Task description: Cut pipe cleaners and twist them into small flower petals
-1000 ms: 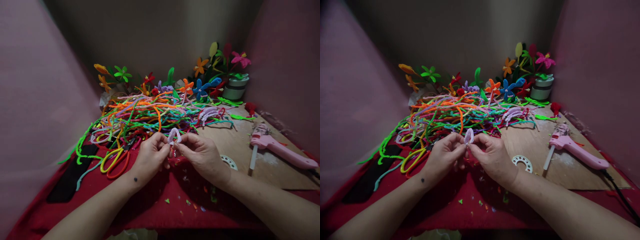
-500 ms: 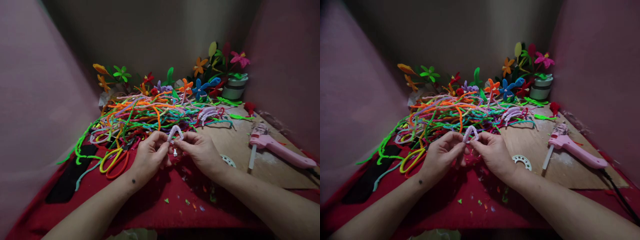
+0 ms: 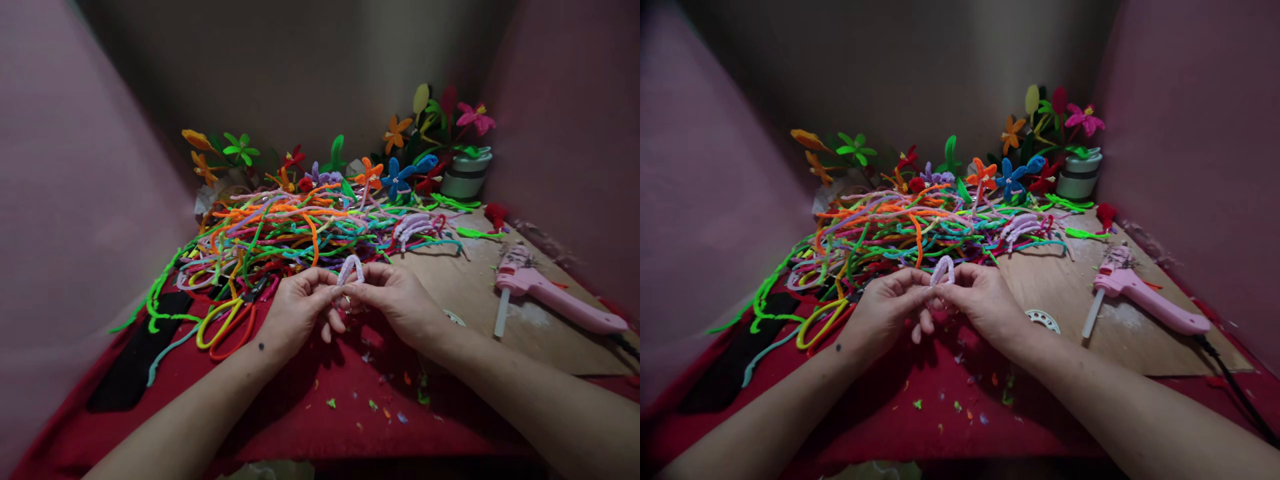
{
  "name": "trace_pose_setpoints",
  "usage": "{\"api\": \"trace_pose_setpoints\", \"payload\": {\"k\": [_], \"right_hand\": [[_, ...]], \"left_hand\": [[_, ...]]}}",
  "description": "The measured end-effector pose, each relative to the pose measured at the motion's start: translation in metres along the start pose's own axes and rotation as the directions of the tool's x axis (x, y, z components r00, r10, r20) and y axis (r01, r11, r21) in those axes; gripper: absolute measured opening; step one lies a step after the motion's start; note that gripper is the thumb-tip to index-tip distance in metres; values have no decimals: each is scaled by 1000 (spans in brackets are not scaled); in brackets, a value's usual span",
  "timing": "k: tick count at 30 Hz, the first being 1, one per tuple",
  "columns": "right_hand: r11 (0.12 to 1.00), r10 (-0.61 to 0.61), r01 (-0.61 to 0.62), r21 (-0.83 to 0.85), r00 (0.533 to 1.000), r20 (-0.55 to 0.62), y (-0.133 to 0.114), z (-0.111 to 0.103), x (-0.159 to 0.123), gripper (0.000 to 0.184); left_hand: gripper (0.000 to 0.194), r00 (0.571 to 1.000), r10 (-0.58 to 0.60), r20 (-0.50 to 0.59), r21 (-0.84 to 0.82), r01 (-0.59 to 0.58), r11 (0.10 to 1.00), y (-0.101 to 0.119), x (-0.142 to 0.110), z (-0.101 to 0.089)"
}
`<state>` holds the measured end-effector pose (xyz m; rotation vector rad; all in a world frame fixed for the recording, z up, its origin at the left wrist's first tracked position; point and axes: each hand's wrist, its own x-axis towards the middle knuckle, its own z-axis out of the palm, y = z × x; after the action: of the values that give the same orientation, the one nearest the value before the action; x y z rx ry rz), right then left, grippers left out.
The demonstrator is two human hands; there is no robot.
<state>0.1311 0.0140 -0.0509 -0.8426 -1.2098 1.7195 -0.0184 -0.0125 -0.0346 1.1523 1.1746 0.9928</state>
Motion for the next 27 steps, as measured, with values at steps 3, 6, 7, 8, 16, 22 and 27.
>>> {"api": "trace_pose_setpoints", "payload": {"k": [3, 6, 7, 8, 16, 22, 27], "right_hand": [[990, -15, 15, 138, 1000, -4, -2, -2, 3, 24], [989, 5, -5, 147, 1000, -3, 0, -4, 6, 19], [990, 10, -10, 138, 1000, 2, 1, -5, 7, 19], [991, 12, -13, 134, 1000, 5, 2, -6, 8, 19], [991, 28, -27, 131, 1000, -12, 6, -7, 9, 15], [981, 43, -35, 192, 998, -38, 4, -6, 9, 14], [974, 53, -43, 224, 998, -37, 0, -4, 8, 14]], "left_hand": [[16, 999, -32, 14, 24, 31, 999, 1, -1, 0], [18, 995, -67, 81, 49, 63, 997, 3, -2, 1], [19, 991, -82, 101, 56, 76, 996, 4, -2, 1], [19, 989, -94, 116, 62, 87, 994, 4, -2, 1], [13, 987, -126, 101, 126, 112, 986, 1, 0, 1], [12, 983, -115, 145, 140, 94, 986, 4, 1, -6], [14, 976, -148, 160, 313, 92, 945, 10, 4, -14]]}}
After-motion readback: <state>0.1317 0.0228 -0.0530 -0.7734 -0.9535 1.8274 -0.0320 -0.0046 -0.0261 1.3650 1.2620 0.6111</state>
